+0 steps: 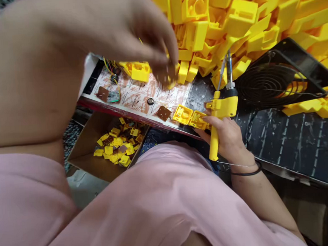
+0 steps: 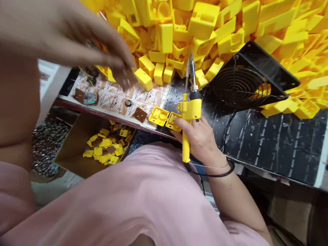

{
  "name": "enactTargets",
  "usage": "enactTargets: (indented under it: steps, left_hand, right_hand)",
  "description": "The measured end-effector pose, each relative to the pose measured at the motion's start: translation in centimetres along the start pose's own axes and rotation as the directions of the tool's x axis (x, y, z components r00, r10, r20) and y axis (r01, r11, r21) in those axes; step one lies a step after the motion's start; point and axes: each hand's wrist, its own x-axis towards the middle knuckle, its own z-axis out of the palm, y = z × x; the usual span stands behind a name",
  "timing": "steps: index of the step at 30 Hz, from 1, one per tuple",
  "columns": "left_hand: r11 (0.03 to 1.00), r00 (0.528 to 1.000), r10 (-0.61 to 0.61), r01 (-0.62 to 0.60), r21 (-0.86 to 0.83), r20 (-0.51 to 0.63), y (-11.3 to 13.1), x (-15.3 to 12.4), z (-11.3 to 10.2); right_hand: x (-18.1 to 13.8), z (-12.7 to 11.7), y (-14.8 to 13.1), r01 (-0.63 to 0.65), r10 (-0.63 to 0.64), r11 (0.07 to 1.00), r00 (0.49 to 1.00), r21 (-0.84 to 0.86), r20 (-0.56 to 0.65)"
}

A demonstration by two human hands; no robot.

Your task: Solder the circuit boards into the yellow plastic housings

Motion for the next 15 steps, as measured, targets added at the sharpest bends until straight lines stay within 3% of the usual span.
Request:
enactTargets:
  steps: [4, 9, 13, 15]
  left_hand:
    - [0.998, 0.996, 0.019, -0.013, -0.069, 0.092, 6.0, -0.5, 1.3]
    - [0.976, 0.923, 0.181, -0.125, -0.181, 0.339, 7.2, 2.0, 1.9]
    - [0.988, 0.973, 0.037, -0.002, -0.154, 0.226, 9.4, 2.0, 2.4]
    - [0.986, 0.981, -0.029, 0.06, -0.157, 0.194, 11.0, 1.2, 3.0]
  right_hand:
    - [0.2, -0.2, -0.2, 0.02, -0.021, 0.999, 0.999, -0.036, -0.032]
    - [0.0, -1.9, -0.2, -0.026, 0.019, 0.999, 0.986, -0.042, -0.166]
    - [-0.7, -3.5, -0.2, -0.003, 0.008, 1.0, 0.974, 0.023, -0.228]
    - [-1.7, -4.2, -0.2, -0.069, 0.086, 0.994, 0.974, 0.084, -0.21]
